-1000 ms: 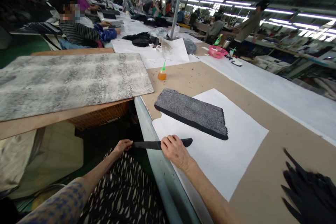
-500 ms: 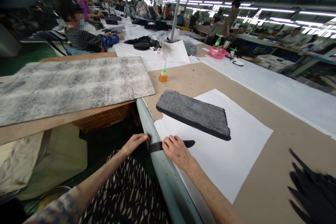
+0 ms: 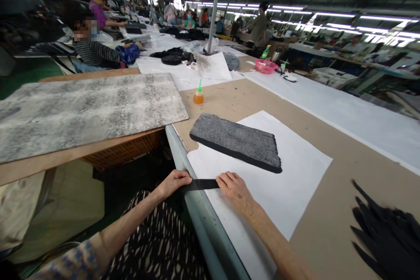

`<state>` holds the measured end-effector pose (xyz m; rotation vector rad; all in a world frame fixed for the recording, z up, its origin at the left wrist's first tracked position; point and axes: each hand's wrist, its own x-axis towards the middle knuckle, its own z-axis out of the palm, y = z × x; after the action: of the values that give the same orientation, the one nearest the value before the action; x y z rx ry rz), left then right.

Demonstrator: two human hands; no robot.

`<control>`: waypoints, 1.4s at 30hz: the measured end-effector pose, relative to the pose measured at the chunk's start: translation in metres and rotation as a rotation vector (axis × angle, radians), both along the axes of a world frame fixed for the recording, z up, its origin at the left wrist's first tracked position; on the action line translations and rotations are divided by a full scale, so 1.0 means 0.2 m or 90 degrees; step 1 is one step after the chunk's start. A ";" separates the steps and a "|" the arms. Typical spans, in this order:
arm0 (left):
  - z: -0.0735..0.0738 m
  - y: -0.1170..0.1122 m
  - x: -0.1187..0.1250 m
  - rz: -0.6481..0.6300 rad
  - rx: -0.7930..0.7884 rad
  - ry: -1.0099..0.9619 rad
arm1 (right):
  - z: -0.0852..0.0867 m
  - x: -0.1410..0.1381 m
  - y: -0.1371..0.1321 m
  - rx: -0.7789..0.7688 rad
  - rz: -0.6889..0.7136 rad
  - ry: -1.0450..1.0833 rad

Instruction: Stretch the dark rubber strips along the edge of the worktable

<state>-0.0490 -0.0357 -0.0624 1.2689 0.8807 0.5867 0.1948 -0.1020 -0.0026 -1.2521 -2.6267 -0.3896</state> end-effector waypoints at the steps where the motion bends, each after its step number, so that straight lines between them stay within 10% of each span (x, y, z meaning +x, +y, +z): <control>1: 0.00 0.00 0.00 0.004 0.002 -0.002 | 0.00 0.03 -0.02 0.002 -0.008 0.015; 15: -0.16 0.02 -0.21 0.059 -0.011 0.078 | -0.01 -0.18 0.08 0.032 0.092 -0.113; 34: 0.15 -0.06 -0.37 0.020 0.061 0.156 | -0.01 -0.01 -0.04 0.013 -0.021 -0.057; 42: 0.29 -0.10 -0.35 -0.015 0.154 0.183 | 0.13 -0.19 -0.03 -0.133 -0.224 0.408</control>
<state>-0.1189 -0.0566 -0.0035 1.6091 1.0525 0.5104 0.1561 -0.1077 0.0227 -1.5821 -1.9433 0.2204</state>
